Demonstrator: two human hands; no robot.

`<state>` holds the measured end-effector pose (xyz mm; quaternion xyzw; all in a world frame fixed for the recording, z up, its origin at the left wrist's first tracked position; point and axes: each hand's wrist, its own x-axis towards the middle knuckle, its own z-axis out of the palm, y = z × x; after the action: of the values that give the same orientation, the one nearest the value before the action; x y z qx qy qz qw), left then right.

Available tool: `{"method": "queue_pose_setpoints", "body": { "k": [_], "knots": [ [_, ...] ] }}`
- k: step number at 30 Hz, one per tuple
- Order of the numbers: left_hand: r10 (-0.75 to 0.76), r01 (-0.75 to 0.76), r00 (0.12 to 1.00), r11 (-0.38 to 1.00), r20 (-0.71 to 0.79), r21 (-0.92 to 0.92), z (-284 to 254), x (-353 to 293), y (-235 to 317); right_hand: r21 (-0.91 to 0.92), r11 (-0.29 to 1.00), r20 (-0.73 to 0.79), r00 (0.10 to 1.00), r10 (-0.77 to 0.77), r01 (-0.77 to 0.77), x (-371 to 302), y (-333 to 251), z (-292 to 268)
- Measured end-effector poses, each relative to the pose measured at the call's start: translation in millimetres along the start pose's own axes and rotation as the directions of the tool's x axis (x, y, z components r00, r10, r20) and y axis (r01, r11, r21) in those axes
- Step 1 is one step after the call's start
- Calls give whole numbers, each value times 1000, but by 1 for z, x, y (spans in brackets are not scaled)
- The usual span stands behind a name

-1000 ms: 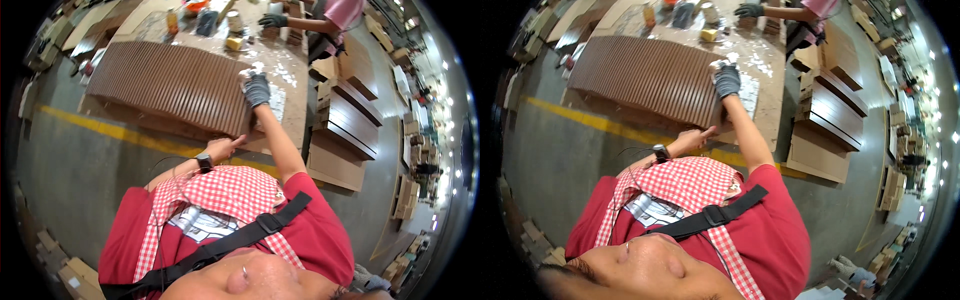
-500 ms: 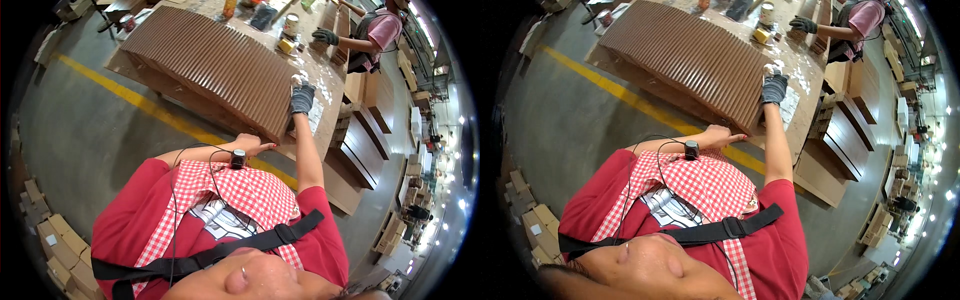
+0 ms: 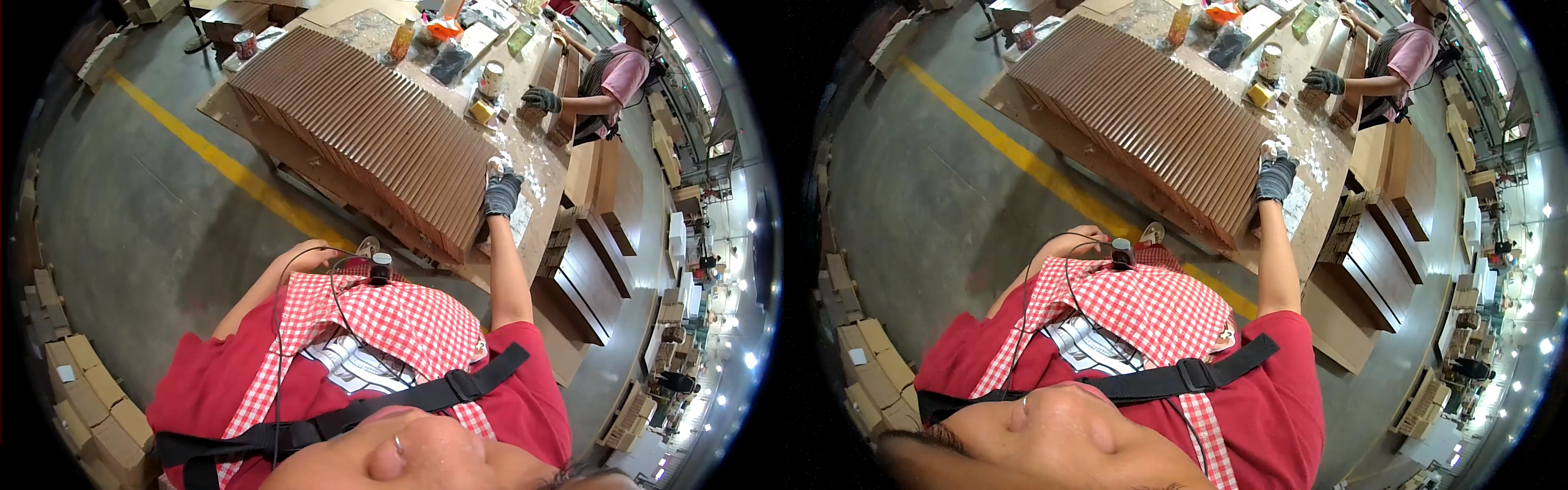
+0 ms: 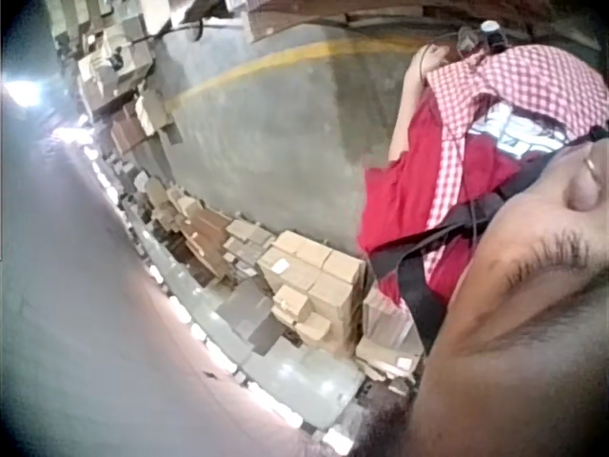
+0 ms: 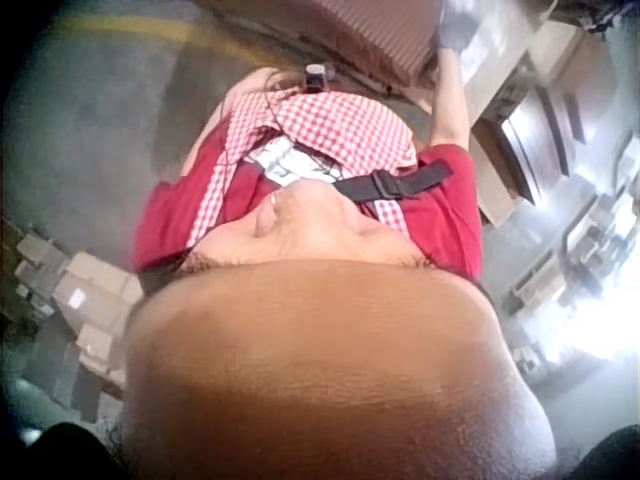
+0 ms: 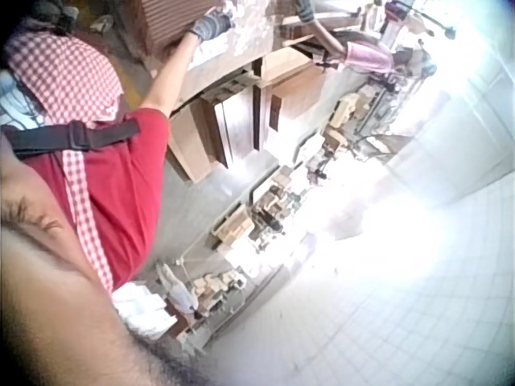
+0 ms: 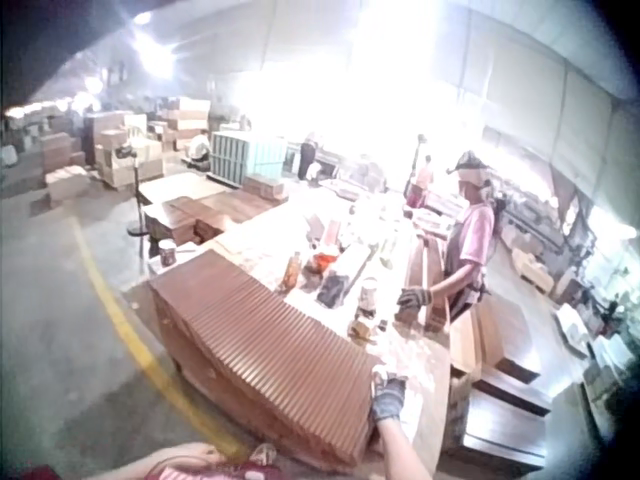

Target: The person wipes a corrugated panel with a sponge, then uses a cloth to wipe the panel and the work surface. Finally, they apply a substance to a small wooden block and wipe the panel with it.

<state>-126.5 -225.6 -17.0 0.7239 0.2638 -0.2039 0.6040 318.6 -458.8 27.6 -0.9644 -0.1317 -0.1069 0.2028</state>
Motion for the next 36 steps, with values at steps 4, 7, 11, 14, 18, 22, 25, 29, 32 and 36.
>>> {"method": "queue_pose_setpoints", "body": {
  "k": [4,7,11,14,18,22,25,29,32,36],
  "knots": [
    [97,-44,981,956,-170,290,-22,-8,35,4,1000,-2,1000,-17,17,-2,-5,-8],
    [277,-111,935,823,-223,557,-43,-7,81,-43,999,-15,1000,-17,16,-2,-8,-9],
    [349,-19,905,602,-242,798,-77,-20,173,-70,998,13,1000,-6,6,1,-5,-5],
    [624,-58,755,371,-202,927,-90,-64,253,-57,998,11,1000,-22,22,5,-1,-1],
    [946,-121,318,-19,57,992,-60,-158,326,157,987,27,999,-23,19,6,2,0],
    [951,-21,280,-129,130,991,-9,-225,356,301,946,12,991,-130,120,0,-13,-2],
    [952,9,266,-159,151,987,-6,-239,365,329,922,14,975,-222,205,-9,-42,1],
    [914,-9,358,-200,190,980,-10,-252,368,365,873,44,931,-363,323,-24,-101,12],
    [873,27,407,-307,270,951,-24,-275,359,385,833,83,884,-460,397,-36,-146,24],
    [852,136,462,-344,247,929,-25,-288,376,396,789,112,828,-549,469,-52,-193,36]
  ]
}}
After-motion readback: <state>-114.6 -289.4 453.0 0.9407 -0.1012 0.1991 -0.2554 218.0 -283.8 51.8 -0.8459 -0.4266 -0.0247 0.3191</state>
